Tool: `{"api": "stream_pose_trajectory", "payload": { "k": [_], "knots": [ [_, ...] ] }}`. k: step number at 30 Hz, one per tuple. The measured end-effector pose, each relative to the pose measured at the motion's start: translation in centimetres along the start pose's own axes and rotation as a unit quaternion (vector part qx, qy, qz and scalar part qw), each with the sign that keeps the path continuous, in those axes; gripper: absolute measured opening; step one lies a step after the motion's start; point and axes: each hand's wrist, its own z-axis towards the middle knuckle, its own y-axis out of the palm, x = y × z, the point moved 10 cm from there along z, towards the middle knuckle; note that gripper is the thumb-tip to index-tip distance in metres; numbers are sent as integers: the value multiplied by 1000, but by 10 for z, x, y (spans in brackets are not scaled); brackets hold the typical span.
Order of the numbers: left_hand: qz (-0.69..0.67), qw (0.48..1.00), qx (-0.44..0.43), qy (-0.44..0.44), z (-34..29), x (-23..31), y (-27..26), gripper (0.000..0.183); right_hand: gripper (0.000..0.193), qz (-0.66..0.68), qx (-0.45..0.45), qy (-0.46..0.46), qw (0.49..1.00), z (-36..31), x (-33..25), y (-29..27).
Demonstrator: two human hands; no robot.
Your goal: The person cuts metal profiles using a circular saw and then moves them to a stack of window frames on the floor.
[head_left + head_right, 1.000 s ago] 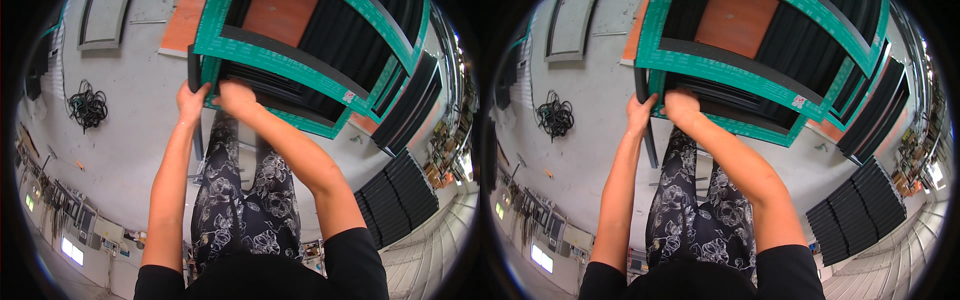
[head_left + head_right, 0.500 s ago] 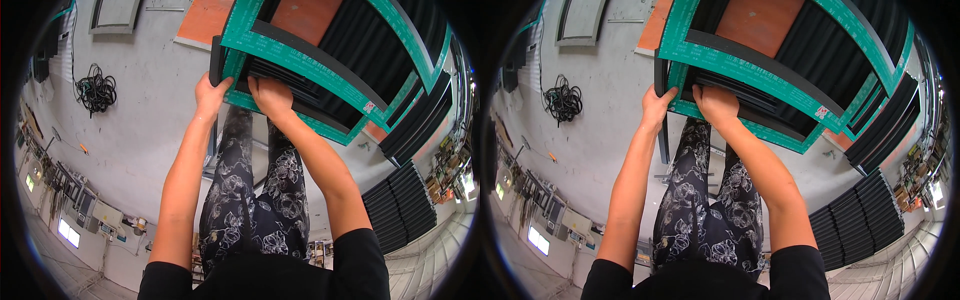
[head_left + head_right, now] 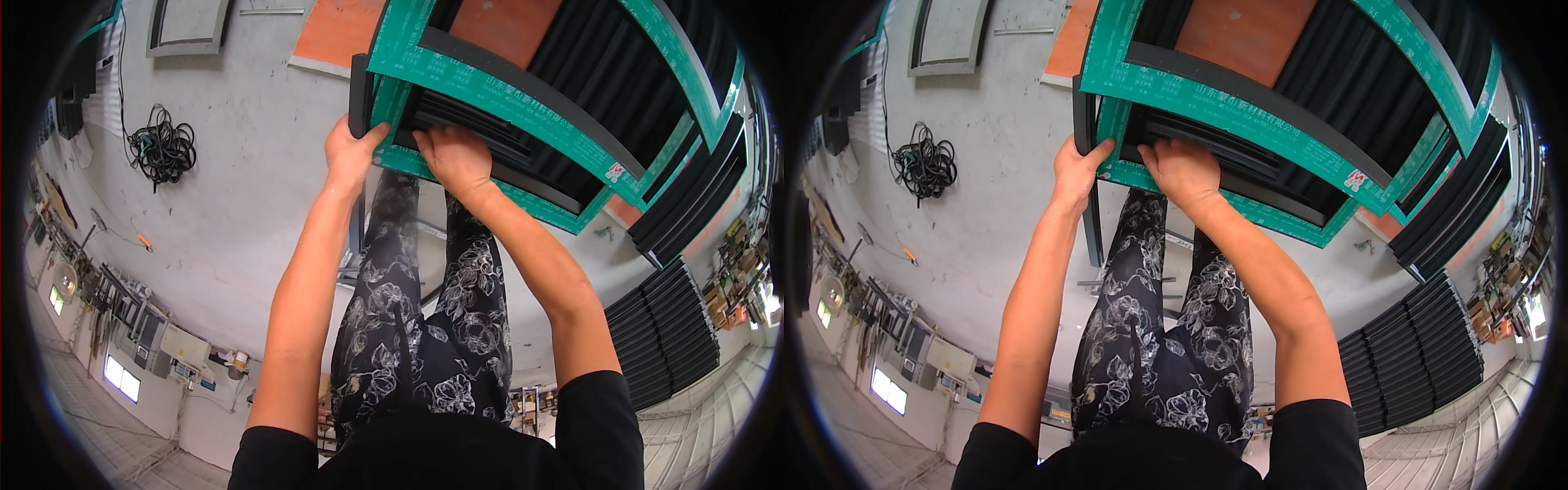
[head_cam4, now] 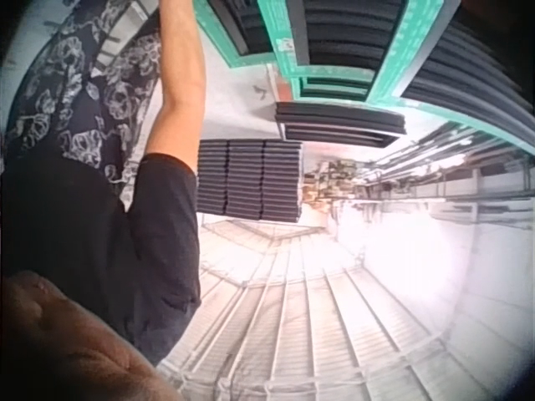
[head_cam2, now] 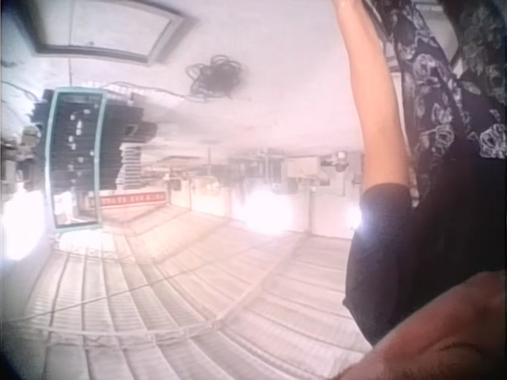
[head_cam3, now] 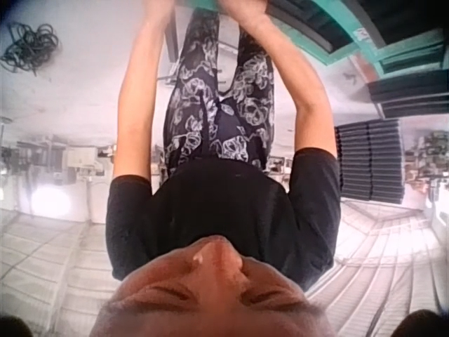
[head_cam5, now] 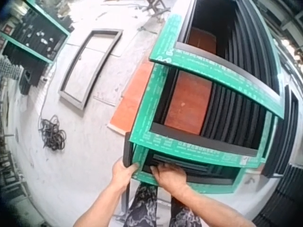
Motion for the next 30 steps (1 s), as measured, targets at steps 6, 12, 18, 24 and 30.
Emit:
{"api": "stream_pose_trajectory", "payload": {
  "k": [6, 12, 18, 24, 30],
  "knots": [
    [-40, 999, -6, -2, -1, -2, 4, 21, 40, 62, -78, 30, 995, -5, 11, -3],
    [-6, 1000, -23, -10, -2, -2, 8, 22, 43, 69, -61, -20, 996, -33, 50, -27],
    [-5, 1000, -23, -11, -3, -2, 9, 27, 46, 31, -95, -74, 992, -33, 56, -19],
    [-4, 999, -41, -12, -5, 3, 12, 29, 47, 23, -181, -97, 978, -28, 60, 1],
    [1, 999, -46, -29, -3, 0, 8, 32, 42, 71, -56, -109, 990, -30, 54, -37]
  ]
}}
